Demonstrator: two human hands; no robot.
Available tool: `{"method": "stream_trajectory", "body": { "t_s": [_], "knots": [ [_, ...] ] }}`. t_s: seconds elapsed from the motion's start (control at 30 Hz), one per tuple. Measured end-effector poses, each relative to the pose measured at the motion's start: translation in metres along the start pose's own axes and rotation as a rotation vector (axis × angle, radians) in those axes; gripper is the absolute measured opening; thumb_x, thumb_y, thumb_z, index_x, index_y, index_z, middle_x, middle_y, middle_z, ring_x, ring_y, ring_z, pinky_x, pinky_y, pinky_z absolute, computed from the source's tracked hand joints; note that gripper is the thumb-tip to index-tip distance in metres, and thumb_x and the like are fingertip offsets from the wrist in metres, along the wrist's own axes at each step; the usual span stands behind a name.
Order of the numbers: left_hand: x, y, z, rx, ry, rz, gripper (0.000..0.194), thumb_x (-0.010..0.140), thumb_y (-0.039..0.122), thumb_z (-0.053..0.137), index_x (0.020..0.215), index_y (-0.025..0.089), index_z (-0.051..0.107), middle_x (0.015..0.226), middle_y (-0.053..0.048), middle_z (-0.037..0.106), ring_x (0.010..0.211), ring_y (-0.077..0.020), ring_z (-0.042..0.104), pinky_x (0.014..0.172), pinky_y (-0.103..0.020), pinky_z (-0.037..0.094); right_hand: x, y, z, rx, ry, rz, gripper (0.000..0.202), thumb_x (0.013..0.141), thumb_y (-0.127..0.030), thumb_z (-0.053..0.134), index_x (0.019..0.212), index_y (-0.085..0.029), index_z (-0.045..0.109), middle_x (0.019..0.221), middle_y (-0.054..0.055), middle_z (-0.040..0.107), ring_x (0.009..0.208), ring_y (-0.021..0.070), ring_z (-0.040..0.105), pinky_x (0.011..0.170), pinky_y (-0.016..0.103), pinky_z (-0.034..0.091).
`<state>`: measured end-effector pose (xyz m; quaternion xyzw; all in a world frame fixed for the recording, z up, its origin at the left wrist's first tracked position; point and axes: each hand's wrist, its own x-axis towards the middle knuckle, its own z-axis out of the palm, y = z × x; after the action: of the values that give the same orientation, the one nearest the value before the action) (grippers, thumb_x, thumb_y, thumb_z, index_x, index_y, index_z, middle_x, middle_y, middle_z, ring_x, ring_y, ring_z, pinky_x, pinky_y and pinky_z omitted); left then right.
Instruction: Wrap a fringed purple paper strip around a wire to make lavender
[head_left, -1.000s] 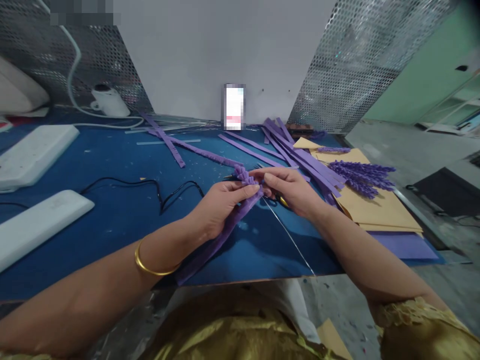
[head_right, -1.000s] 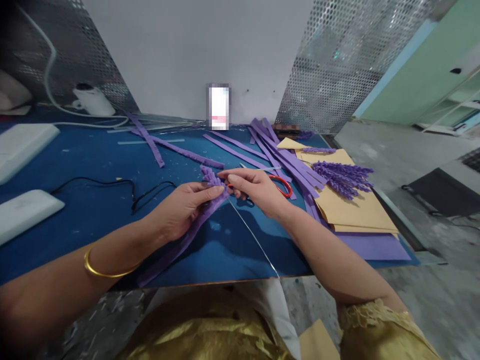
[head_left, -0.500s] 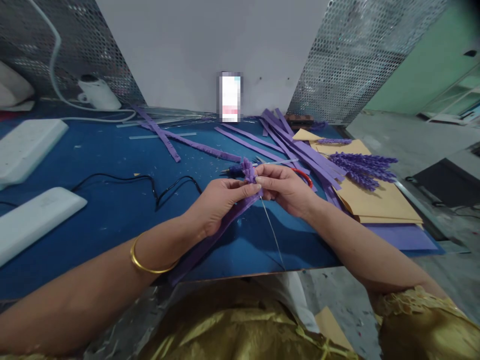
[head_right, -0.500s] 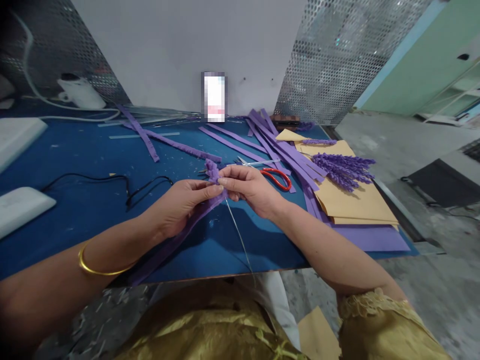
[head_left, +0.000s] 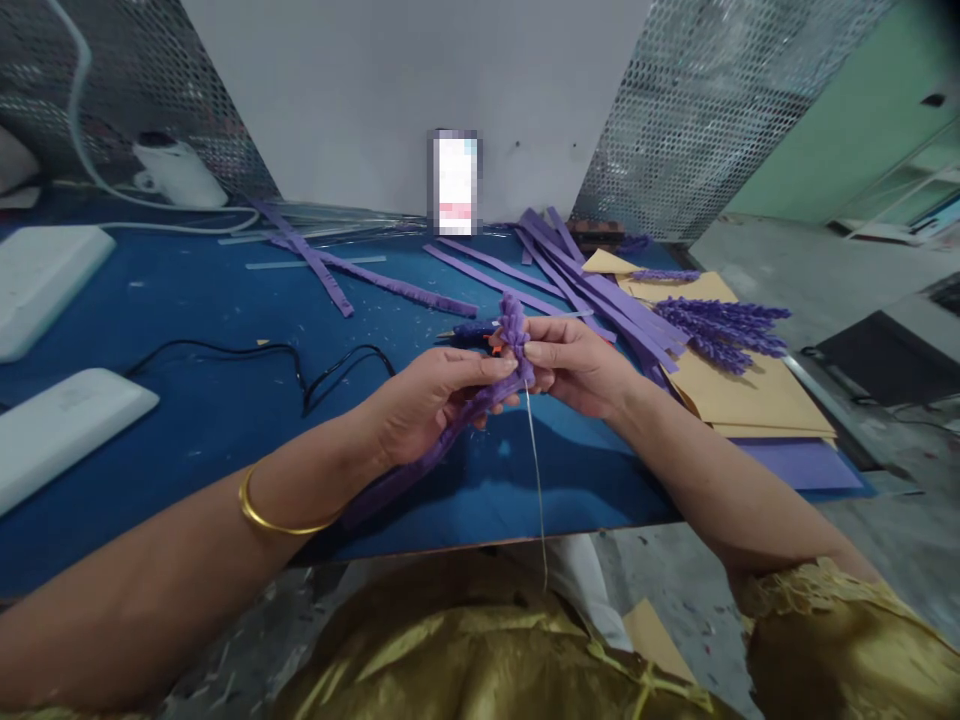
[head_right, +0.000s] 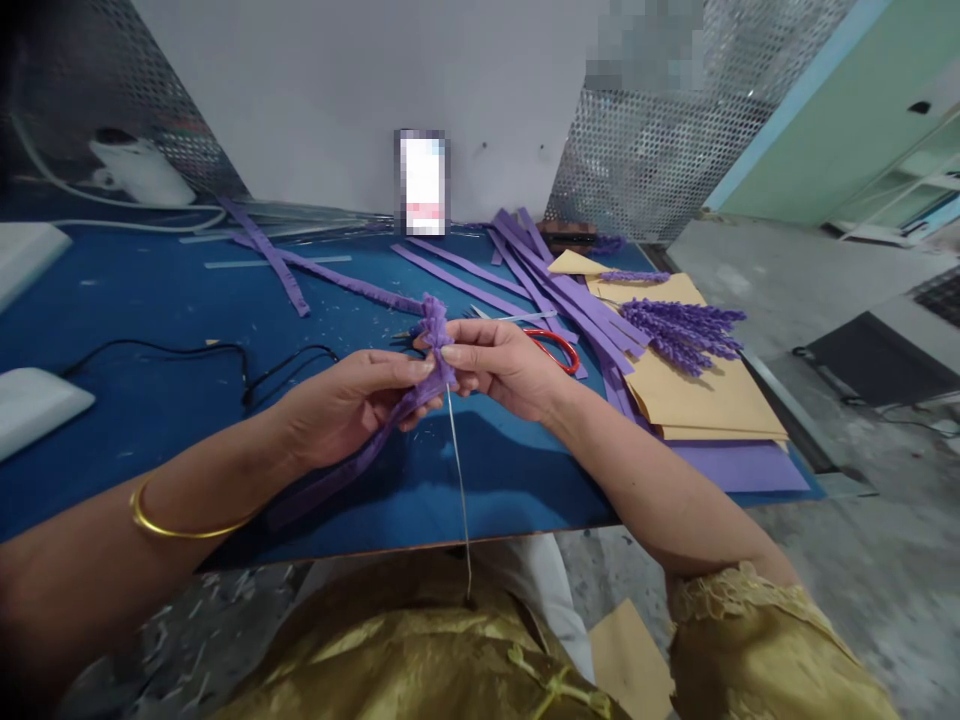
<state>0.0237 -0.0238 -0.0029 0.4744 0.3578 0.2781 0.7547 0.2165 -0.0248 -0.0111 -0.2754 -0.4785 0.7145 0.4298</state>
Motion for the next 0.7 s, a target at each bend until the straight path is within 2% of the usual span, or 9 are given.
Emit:
{"method": "stream_trajectory", "body": {
  "t_s": [0.07,0.2,0.4,0.53,0.6,0.7],
  "knots": [
    [0.001,0.001,-0.001,0.018,0.004,0.004,0.021,0.067,0.035,0.079,0.070,0.015,0.078,0.068,-0.006,0.070,0.059,-0.0139,0.057,0.054,-0.025,0.042,0.000,-0.002,-0.001,-0.006,0.001,0.002,0.024,0.075,-0.028,0.082,0.093,-0.014,0.075,0.078,0.001,0.069,0.050,0.0039,0.046,0.050,0.017,0.044],
    [0.002,0.000,-0.001,0.073,0.009,0.012,0.014,0.068,0.029,0.076,0.064,0.016,0.077,0.065,-0.005,0.070,0.058,-0.0131,0.057,0.056,-0.025,0.044,-0.001,-0.001,-0.004,-0.064,0.014,0.030,0.031,0.074,-0.032,0.083,0.099,-0.015,0.076,0.072,0.000,0.066,0.054,0.0066,0.051,0.051,0.018,0.045],
    [0.001,-0.002,0.001,0.129,0.014,0.054,0.014,0.069,0.027,0.074,0.059,0.016,0.075,0.061,-0.003,0.067,0.057,-0.0114,0.055,0.056,-0.024,0.041,-0.001,0.000,-0.004,-0.109,-0.023,-0.023,0.024,0.075,-0.031,0.083,0.090,-0.014,0.073,0.072,-0.001,0.066,0.056,0.0079,0.056,0.055,0.020,0.046],
    [0.001,-0.004,0.002,0.169,-0.004,0.072,0.013,0.070,0.023,0.071,0.059,0.018,0.076,0.060,-0.003,0.068,0.056,-0.0111,0.054,0.057,-0.024,0.041,-0.003,0.000,0.000,-0.172,-0.055,-0.004,0.020,0.076,-0.029,0.081,0.082,-0.015,0.067,0.069,0.000,0.067,0.059,0.0125,0.062,0.057,0.024,0.047],
    [0.002,-0.005,0.001,0.175,-0.008,0.066,0.013,0.069,0.023,0.071,0.058,0.018,0.075,0.059,-0.003,0.067,0.056,-0.0113,0.053,0.057,-0.025,0.040,-0.004,0.001,0.003,-0.212,-0.039,-0.003,0.022,0.075,-0.029,0.081,0.080,-0.015,0.064,0.069,0.000,0.067,0.059,0.0139,0.064,0.057,0.025,0.047],
    [0.004,-0.006,0.000,0.187,0.002,0.069,0.014,0.069,0.025,0.071,0.059,0.018,0.075,0.060,-0.003,0.068,0.057,-0.0116,0.053,0.056,-0.025,0.040,-0.004,0.003,0.007,-0.273,0.051,-0.044,0.025,0.074,-0.030,0.083,0.078,-0.016,0.062,0.067,-0.001,0.066,0.059,0.0134,0.063,0.054,0.023,0.045]
  ]
}}
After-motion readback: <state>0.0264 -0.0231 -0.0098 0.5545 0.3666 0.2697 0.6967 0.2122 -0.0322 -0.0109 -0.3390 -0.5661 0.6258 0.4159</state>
